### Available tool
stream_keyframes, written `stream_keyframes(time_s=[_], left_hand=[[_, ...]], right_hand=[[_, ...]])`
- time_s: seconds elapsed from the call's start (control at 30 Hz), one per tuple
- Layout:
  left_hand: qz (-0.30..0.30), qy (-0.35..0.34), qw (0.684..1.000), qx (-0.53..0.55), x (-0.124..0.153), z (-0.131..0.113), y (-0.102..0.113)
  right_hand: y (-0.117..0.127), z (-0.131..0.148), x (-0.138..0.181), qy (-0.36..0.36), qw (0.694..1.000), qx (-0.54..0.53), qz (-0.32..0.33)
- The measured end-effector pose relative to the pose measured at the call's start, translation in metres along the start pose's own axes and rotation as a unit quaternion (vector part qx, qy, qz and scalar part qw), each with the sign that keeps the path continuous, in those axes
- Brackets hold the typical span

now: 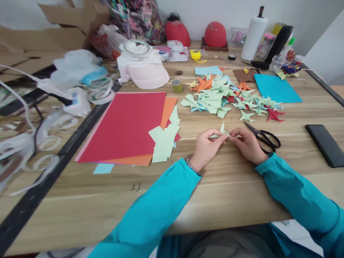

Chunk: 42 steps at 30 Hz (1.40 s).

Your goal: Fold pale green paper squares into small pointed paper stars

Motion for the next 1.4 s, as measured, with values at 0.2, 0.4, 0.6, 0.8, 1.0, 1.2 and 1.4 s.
stream_keyframes(time_s=[0.2,0.4,0.6,0.8,1.0,1.2,1.4], left_hand=[[0.000,0.008,1.000,0.005,-0.001,0.000,0.000],[-0.003,0.019,0.999,0.029,-0.003,0.003,0.002],[0.012,0.021,0.997,0.077,-0.003,0.003,0.000],[0.037,0.028,0.995,0.085,-0.002,0.004,-0.003],[0.027,0.019,0.997,0.063,-0.003,0.004,-0.003],[0.012,0.018,0.999,0.041,-0.005,0.008,-0.001],[0.028,0.038,0.997,0.054,-0.005,0.008,-0.003]], right_hand=[[0.000,0.010,0.002,0.029,0.995,0.081,0.043],[0.005,0.011,0.001,-0.002,1.000,0.018,0.007],[0.002,0.007,0.002,-0.027,0.998,-0.048,0.015],[0.003,0.006,0.002,-0.012,0.998,-0.056,-0.003],[0.005,0.010,0.001,-0.023,0.997,-0.076,-0.008],[0.004,0.006,0.002,-0.031,0.997,-0.064,0.006],[0.005,0.008,0.002,-0.040,0.997,-0.059,-0.009]])
Point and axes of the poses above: each hand's wrist, its own x-axis away from the middle knuckle, its own y-axis out of the back of the hand, z = x × y, the point moved 5 cm from there along -x, towards the middle knuckle, and after that the axes turned 5 degrees about -z, right-handed, at the moved point
